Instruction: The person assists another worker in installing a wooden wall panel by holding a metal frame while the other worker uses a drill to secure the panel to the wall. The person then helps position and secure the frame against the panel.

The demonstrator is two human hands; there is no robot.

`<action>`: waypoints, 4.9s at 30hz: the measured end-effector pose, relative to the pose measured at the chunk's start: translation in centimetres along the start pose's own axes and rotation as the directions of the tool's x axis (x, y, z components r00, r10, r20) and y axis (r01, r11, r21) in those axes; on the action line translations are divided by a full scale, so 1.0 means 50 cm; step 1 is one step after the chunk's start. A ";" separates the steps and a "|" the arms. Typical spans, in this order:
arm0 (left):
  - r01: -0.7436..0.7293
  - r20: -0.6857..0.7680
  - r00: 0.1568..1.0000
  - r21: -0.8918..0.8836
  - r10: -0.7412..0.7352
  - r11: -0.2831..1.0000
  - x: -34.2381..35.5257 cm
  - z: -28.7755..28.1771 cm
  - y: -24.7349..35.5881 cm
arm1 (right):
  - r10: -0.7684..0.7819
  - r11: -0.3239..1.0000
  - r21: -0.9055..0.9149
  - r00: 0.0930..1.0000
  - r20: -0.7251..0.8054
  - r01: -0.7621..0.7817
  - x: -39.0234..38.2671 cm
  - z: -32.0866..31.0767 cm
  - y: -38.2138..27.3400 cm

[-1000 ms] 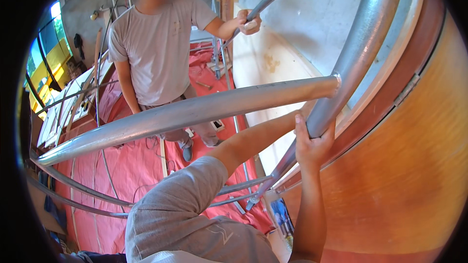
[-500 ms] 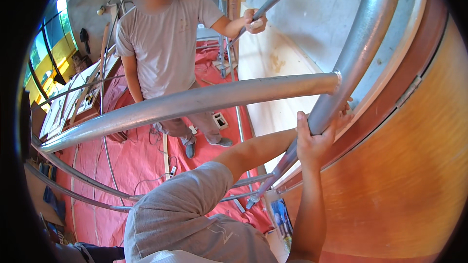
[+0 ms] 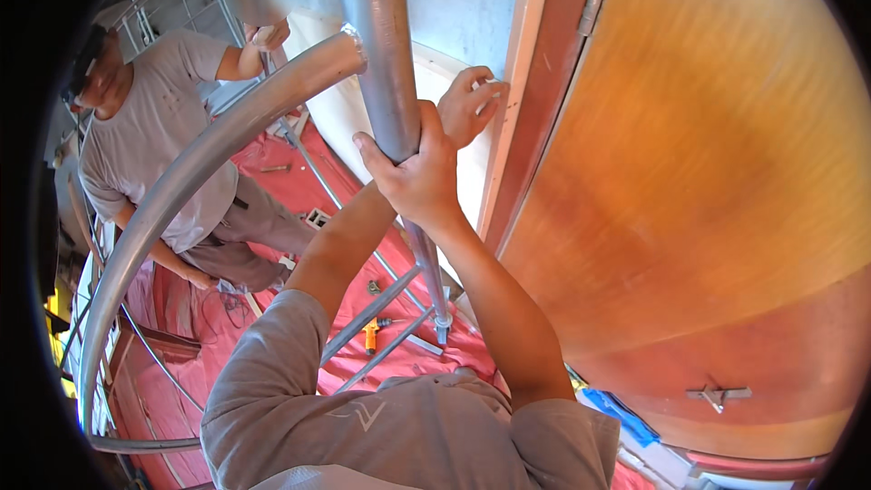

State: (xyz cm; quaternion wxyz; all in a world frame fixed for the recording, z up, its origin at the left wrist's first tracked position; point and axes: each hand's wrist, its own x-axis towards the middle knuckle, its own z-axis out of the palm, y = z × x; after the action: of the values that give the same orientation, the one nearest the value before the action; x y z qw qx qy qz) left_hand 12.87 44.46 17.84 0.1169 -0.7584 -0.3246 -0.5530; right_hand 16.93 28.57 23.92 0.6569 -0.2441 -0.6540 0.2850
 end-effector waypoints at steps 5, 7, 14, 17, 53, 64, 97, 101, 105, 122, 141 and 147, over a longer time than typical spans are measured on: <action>0.001 -0.014 1.000 0.030 0.000 1.000 0.006 -0.005 -0.001 | -0.013 1.000 0.017 1.000 0.002 0.013 0.000 -0.002 0.001; 0.034 -0.024 0.999 0.048 -0.033 0.998 -0.003 -0.009 -0.012 | -0.006 1.000 0.012 1.000 0.009 0.005 -0.002 0.000 0.000; -0.005 0.018 1.000 0.075 0.003 0.997 -0.003 -0.022 -0.031 | -0.042 0.999 -0.012 0.999 0.002 0.042 -0.003 0.003 -0.009; -0.056 0.016 0.998 0.130 0.055 0.990 0.003 -0.029 -0.011 | -0.031 0.999 -0.030 1.000 0.005 0.031 -0.006 -0.001 -0.014; 0.592 0.820 0.086 0.415 -0.565 0.691 -0.438 -0.462 0.226 | 0.012 0.990 0.134 0.990 0.143 -0.031 -0.005 -0.009 -0.001; 0.534 0.142 0.256 0.803 -0.956 0.262 -0.628 -0.512 0.415 | 0.080 0.930 0.315 0.943 0.324 -0.187 -0.015 -0.015 -0.001; 0.624 0.382 0.205 0.658 -0.901 0.421 -0.589 -0.537 0.405 | 0.181 0.949 0.219 0.961 0.211 -0.227 -0.029 -0.028 0.022; 0.624 0.335 0.162 0.694 -0.928 0.359 -0.650 -0.559 0.405 | 0.028 0.886 0.414 0.915 0.403 -0.210 -0.044 -0.010 0.024; 0.654 0.254 0.126 0.706 -0.959 0.273 -0.621 -0.570 0.437 | 0.113 0.866 0.462 0.975 0.192 -0.191 0.035 -0.091 -0.010; 0.670 0.290 0.077 0.693 -0.954 0.265 -0.580 -0.537 0.395 | 0.608 -0.206 -0.830 0.732 0.306 0.518 0.429 -0.089 -0.141; 0.700 0.298 0.105 0.655 -0.949 0.284 -0.566 -0.516 0.370 | 0.673 -0.073 -0.768 0.600 0.433 0.637 0.259 -0.146 0.139; 0.693 0.295 0.116 0.660 -0.948 0.290 -0.563 -0.519 0.374 | 0.583 -0.218 -0.756 0.703 0.407 0.618 0.333 -0.135 0.102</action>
State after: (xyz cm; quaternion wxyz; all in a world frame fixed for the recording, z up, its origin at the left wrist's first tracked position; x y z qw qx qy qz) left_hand -0.30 6.11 4.85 -0.2022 -0.5360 -0.8070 -0.1436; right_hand 23.10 44.15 32.19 -0.1133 -0.5117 -0.8017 -0.2875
